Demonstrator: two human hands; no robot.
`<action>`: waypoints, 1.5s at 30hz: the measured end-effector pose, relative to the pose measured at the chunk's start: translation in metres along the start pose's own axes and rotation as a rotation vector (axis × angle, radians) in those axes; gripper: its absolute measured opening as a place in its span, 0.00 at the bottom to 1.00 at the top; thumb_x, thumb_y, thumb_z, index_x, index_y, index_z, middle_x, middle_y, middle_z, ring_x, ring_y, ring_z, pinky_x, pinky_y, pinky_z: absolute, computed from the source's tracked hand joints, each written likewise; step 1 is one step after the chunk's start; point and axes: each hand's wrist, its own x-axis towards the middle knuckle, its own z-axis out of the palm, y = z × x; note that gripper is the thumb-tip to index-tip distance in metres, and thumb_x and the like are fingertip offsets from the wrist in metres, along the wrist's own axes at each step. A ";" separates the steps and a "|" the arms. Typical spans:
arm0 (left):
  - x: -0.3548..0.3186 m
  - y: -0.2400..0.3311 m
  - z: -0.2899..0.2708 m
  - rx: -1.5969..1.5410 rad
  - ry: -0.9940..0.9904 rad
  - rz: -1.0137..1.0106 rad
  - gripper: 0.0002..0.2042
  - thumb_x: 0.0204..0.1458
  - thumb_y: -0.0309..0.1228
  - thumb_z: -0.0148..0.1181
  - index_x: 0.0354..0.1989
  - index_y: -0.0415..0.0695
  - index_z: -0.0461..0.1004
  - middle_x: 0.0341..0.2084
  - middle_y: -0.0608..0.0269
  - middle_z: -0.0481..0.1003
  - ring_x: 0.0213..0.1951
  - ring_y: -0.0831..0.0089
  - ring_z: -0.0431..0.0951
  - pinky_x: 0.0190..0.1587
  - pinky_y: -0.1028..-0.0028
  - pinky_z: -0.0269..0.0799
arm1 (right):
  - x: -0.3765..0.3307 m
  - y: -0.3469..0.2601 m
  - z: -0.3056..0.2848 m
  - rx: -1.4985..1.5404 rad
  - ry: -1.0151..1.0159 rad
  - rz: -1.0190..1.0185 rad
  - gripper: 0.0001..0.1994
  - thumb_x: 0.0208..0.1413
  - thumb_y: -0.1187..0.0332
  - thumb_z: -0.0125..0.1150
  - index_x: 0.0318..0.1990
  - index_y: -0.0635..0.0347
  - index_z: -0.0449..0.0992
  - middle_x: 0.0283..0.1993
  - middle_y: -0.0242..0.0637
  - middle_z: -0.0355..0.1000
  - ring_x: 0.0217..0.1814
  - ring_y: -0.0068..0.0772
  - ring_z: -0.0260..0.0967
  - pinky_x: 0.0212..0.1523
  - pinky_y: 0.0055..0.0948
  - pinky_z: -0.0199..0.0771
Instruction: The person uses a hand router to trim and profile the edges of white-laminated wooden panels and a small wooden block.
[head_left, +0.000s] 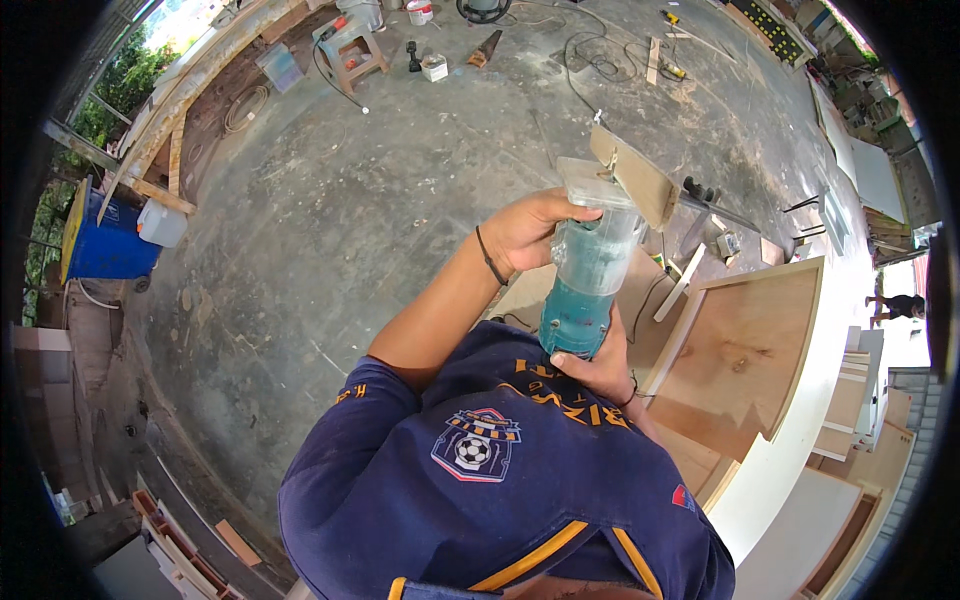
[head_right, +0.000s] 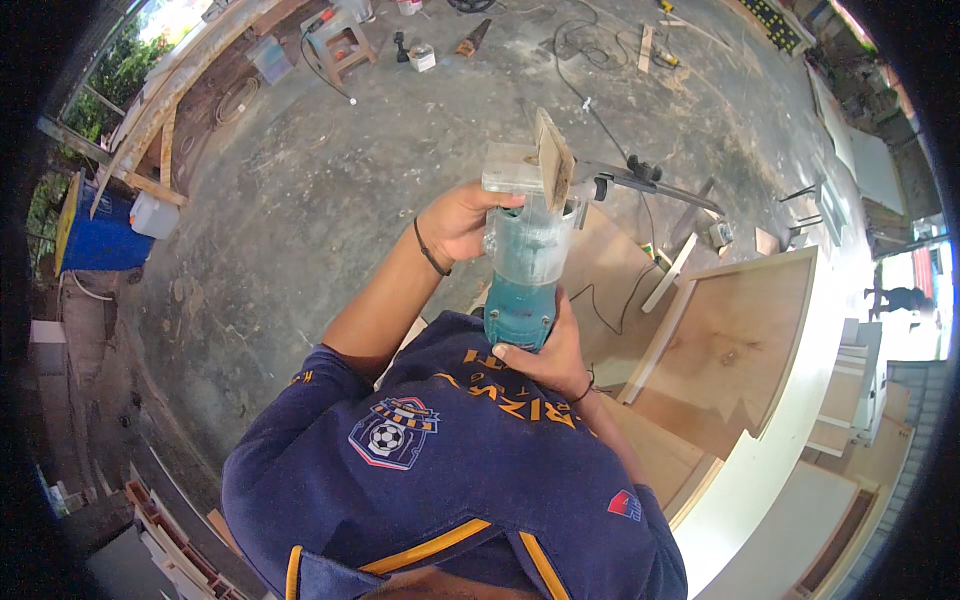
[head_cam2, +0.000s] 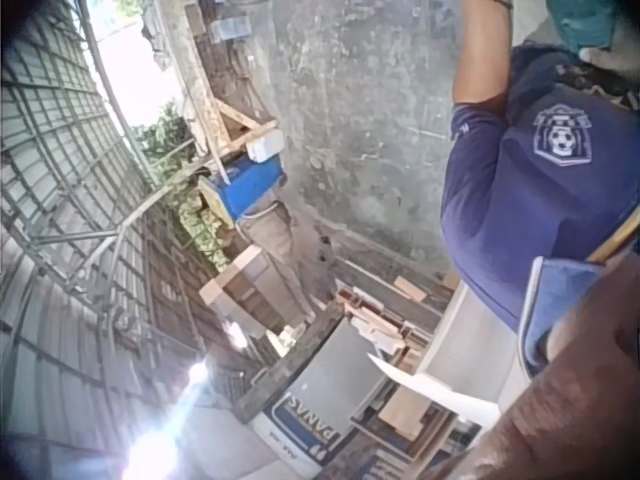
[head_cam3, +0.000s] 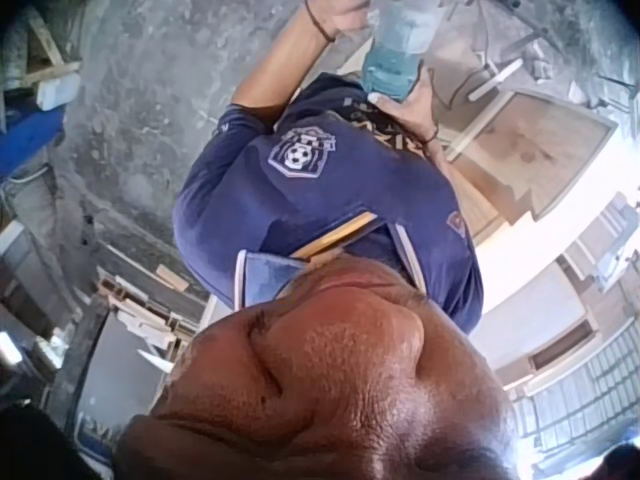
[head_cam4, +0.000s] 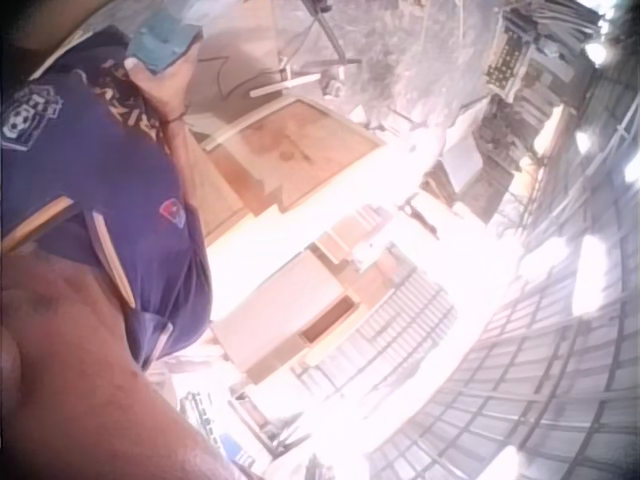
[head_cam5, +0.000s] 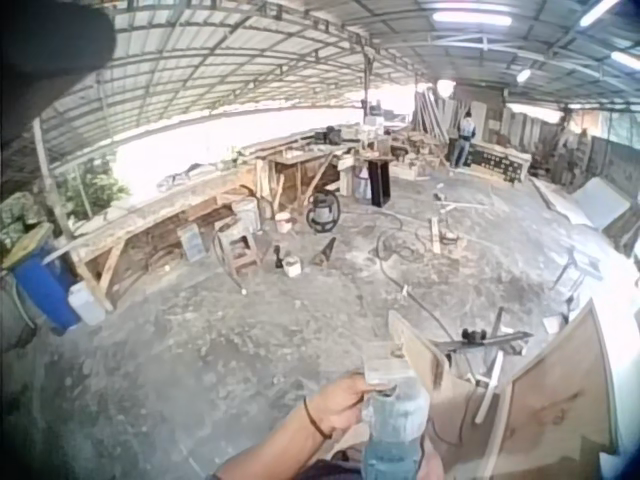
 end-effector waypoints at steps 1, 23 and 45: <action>0.000 0.000 0.000 0.004 -0.005 -0.002 0.23 0.51 0.24 0.63 0.58 0.39 0.68 0.50 0.56 0.76 0.51 0.63 0.77 0.56 0.62 0.72 | 0.000 0.000 0.000 0.004 0.004 -0.003 0.44 0.36 0.62 0.77 0.61 0.66 0.58 0.54 0.42 0.67 0.57 0.33 0.67 0.60 0.34 0.65; -0.012 -0.012 -0.021 0.471 0.132 0.166 0.38 0.36 0.39 0.74 0.57 0.36 0.66 0.45 0.51 0.76 0.41 0.61 0.81 0.45 0.63 0.79 | 0.016 -0.087 -0.031 -0.879 -0.030 -0.318 0.33 0.44 0.51 0.74 0.51 0.68 0.72 0.45 0.49 0.74 0.49 0.52 0.72 0.52 0.39 0.71; -0.027 0.005 -0.002 0.719 -0.131 -0.211 0.43 0.36 0.40 0.76 0.62 0.37 0.63 0.53 0.60 0.72 0.54 0.69 0.71 0.58 0.70 0.64 | 0.059 -0.140 -0.109 -1.009 -0.301 -0.329 0.13 0.59 0.68 0.52 0.23 0.63 0.68 0.20 0.48 0.63 0.22 0.54 0.64 0.25 0.43 0.65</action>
